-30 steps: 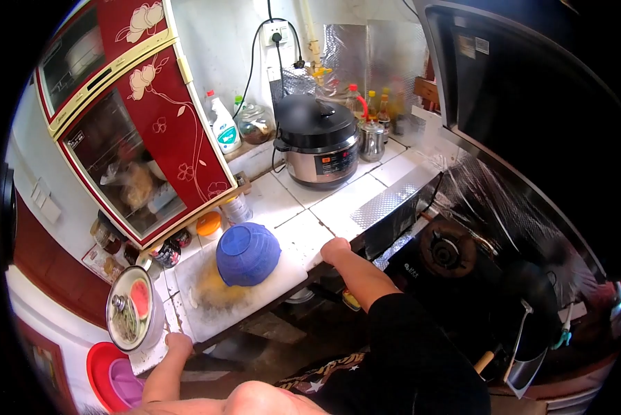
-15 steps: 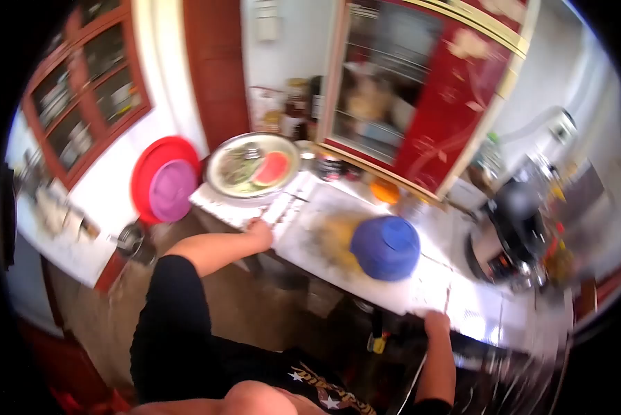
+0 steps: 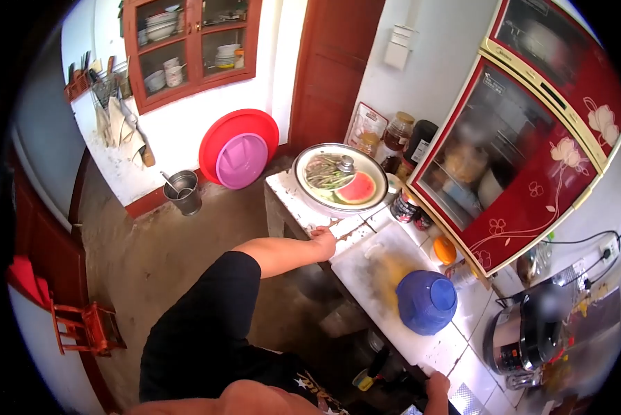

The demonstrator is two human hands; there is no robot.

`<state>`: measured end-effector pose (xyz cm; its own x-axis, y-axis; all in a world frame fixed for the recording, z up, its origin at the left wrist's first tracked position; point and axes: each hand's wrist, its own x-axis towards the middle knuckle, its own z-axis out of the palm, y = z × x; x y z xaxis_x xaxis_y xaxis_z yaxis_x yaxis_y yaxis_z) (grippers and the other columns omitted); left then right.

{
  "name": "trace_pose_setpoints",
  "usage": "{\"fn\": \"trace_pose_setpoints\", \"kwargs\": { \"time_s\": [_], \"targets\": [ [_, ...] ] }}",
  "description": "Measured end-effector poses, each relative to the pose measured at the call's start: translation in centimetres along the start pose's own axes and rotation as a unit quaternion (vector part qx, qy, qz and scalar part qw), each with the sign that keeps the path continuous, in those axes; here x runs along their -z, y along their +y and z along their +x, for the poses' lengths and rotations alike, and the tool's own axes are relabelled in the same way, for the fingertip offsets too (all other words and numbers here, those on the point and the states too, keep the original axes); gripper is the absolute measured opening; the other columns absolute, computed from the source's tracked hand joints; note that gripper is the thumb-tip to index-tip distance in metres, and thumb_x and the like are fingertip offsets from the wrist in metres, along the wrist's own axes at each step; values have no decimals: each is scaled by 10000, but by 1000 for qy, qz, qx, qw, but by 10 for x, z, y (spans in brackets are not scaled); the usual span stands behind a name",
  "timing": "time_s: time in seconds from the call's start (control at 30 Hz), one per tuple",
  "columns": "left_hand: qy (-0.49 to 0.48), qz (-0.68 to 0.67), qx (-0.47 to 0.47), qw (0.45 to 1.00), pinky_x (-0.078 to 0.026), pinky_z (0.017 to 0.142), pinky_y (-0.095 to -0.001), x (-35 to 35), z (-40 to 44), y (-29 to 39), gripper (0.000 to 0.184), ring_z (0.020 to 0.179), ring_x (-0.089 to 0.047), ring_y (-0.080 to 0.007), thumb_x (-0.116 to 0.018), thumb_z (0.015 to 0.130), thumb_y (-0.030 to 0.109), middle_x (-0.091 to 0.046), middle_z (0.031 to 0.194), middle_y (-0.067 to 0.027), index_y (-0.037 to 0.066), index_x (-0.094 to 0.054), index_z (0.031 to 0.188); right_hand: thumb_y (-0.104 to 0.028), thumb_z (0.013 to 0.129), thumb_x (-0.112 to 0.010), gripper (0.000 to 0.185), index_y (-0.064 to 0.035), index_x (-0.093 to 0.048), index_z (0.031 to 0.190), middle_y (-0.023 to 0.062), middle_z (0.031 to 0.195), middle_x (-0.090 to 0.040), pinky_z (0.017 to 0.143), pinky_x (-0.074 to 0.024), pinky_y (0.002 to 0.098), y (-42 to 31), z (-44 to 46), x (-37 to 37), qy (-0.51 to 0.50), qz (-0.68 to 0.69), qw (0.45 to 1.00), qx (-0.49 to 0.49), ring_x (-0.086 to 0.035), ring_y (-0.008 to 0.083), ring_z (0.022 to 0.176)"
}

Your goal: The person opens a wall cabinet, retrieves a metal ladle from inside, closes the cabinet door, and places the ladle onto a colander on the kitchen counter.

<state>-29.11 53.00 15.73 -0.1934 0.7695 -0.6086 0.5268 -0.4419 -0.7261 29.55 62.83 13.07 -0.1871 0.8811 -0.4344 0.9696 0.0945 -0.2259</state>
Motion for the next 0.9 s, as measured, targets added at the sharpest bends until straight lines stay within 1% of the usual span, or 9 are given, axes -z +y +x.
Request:
{"fn": "trace_pose_setpoints", "kwargs": {
  "time_s": [0.07,0.13,0.2,0.3,0.4,0.47,0.63,0.7,0.9],
  "targets": [
    [52,-1,9,999,-433,475,-393,-8,16,6,179,516,-577,-248,-619,680,193,-577,580,-82,43,-641,776,-141,689,-609,305,-79,-645,985,162,957,-630,826,-445,368,-45,-42,23,5,-191,979,75,-587,301,948],
    [47,-7,20,999,-434,481,-402,-4,8,3,188,525,-580,-253,-614,686,201,-584,595,-86,43,-642,784,-148,705,-594,315,-108,-640,1014,154,967,-629,822,-445,368,-43,-40,24,-2,-212,975,74,-588,297,951],
    [45,-10,20,999,-436,487,-411,0,4,5,196,534,-583,-257,-609,692,209,-592,610,-91,43,-642,792,-152,671,-644,244,-34,-647,884,178,877,-635,762,-462,404,-37,-43,19,64,-160,976,134,-606,326,861],
    [18,-32,42,998,-443,512,-458,3,5,5,210,587,-594,-281,-577,728,211,-617,669,-118,42,-645,833,-234,694,-637,250,-57,-638,869,146,900,-634,768,-465,391,-15,-20,0,75,-271,953,113,-609,291,866],
    [-1,-80,78,994,-442,549,-486,-11,28,14,194,655,-592,-290,-550,762,160,-628,761,-134,29,-632,878,-231,813,-459,240,-76,-631,874,130,904,-634,705,-474,420,-3,-10,-10,63,-300,944,122,-614,274,842],
    [25,-173,89,981,-416,571,-552,-5,19,11,222,687,-598,-309,-554,755,144,-638,843,-114,52,-655,930,-217,797,-472,212,-73,-627,813,132,883,-636,682,-487,412,2,-6,-15,70,-305,940,133,-620,281,808],
    [1,-135,90,987,-408,513,-503,13,-1,1,214,592,-605,-339,-510,767,135,-637,728,-159,17,-652,875,-197,732,-566,175,-54,-626,811,151,842,-636,694,-491,401,-22,-25,0,87,-244,961,95,-621,304,792],
    [-18,-115,73,991,-406,502,-488,15,-4,-1,207,568,-602,-330,-522,758,130,-630,693,-156,-6,-647,851,-108,785,-448,214,-45,-647,830,158,885,-638,716,-493,400,-33,-37,10,79,-231,965,98,-623,307,827],
    [-34,-99,71,992,-406,483,-486,24,-8,-1,199,558,-597,-331,-525,763,123,-626,696,-176,-6,-644,855,-103,791,-441,220,-43,-650,830,162,873,-639,723,-491,396,-30,-30,7,65,-224,969,81,-622,306,829]
  ]
}}
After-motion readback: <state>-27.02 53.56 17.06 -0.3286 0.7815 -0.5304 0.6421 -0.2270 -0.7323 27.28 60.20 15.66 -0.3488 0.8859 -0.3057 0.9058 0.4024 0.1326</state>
